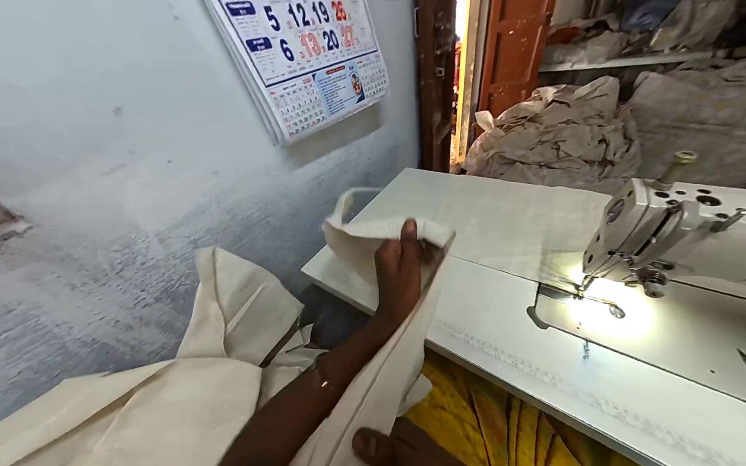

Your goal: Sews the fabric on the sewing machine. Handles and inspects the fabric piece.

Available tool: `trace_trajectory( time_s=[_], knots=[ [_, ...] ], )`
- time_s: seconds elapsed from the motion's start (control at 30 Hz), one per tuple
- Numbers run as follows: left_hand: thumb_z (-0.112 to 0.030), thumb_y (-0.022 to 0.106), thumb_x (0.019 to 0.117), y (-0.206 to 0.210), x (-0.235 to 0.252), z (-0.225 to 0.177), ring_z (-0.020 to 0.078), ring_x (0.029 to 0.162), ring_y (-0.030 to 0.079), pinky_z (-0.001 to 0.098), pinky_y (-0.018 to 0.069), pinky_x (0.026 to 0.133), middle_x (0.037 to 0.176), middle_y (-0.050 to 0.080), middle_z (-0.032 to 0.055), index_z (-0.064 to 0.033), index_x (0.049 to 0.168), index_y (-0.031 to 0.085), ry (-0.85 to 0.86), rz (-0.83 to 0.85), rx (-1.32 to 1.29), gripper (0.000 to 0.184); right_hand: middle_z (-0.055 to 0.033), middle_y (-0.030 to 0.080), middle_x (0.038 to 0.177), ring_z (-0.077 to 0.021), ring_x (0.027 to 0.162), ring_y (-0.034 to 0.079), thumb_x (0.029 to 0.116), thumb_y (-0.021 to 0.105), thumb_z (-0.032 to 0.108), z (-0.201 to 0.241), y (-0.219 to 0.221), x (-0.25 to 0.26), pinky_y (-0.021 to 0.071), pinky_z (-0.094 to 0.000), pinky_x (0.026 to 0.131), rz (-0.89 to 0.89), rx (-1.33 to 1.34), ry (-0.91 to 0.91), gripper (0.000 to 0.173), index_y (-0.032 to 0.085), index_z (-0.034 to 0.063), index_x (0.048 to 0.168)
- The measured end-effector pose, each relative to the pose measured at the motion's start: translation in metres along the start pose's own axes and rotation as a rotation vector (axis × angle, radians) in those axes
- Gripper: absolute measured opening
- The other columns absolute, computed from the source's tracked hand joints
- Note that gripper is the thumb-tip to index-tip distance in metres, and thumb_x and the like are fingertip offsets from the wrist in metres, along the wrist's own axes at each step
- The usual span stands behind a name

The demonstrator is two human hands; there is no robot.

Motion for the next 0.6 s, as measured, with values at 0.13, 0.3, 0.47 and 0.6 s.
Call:
trace_trajectory(
  time_s=[0.13, 0.3, 0.47, 0.6],
  knots=[
    [-0.018, 0.046, 0.1082, 0.010, 0.068, -0.028, 0.0234, 0.078, 0.068, 0.0405, 0.0544, 0.077, 0.079, 0.068, 0.0195, 0.0112, 0.088, 0.068, 0.727, -0.601, 0.113, 0.042, -0.0079, 0.059, 0.132, -0.0084, 0.117, 0.063, 0.1011, 0.060, 0.036, 0.023, -0.028, -0.023, 0.0541, -0.0317, 0.100, -0.251, 0.051, -0.330, 0.072, 0.027, -0.0069, 0.148],
    [-0.015, 0.052, 0.1055, 0.019, 0.070, -0.093, 0.0325, 0.119, 0.066, 0.0415, 0.0446, 0.107, 0.117, 0.072, 0.0244, 0.0042, 0.117, 0.073, 0.925, -0.898, 0.321, 0.031, -0.0441, 0.006, 0.160, -0.0391, 0.154, 0.022, 0.0861, 0.077, 0.035, 0.071, -0.047, -0.063, 0.0334, -0.0419, 0.120, -0.747, -0.433, -0.603, 0.114, 0.004, -0.0217, 0.153],
    [-0.014, 0.054, 0.1049, -0.020, 0.066, -0.121, 0.0209, 0.116, 0.065, 0.0295, 0.0449, 0.106, 0.115, 0.069, 0.0247, 0.0155, 0.119, 0.063, 0.939, -1.064, -0.060, 0.034, -0.0336, 0.034, 0.158, -0.0440, 0.139, 0.047, 0.0852, 0.071, 0.030, 0.008, -0.125, -0.021, 0.0455, -0.0587, 0.106, -1.264, -0.901, -0.533, 0.094, 0.024, -0.0142, 0.154],
    [-0.005, 0.050, 0.1050, -0.061, 0.059, -0.123, 0.0105, 0.109, 0.064, 0.0220, 0.0458, 0.102, 0.107, 0.068, 0.0166, 0.0160, 0.115, 0.062, 0.999, -1.039, -0.323, 0.026, -0.0272, 0.035, 0.160, -0.0422, 0.140, 0.046, 0.0929, 0.067, 0.033, -0.039, -0.185, -0.002, 0.0446, -0.0549, 0.110, -1.232, -0.867, -0.315, 0.082, 0.032, -0.0057, 0.156]
  ],
)
Point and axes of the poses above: each hand's wrist, its own x-axis towards the middle knuckle, its own y-axis out of the palm, z = x × y, the point moved 9 cm from there along x, towards the middle knuckle
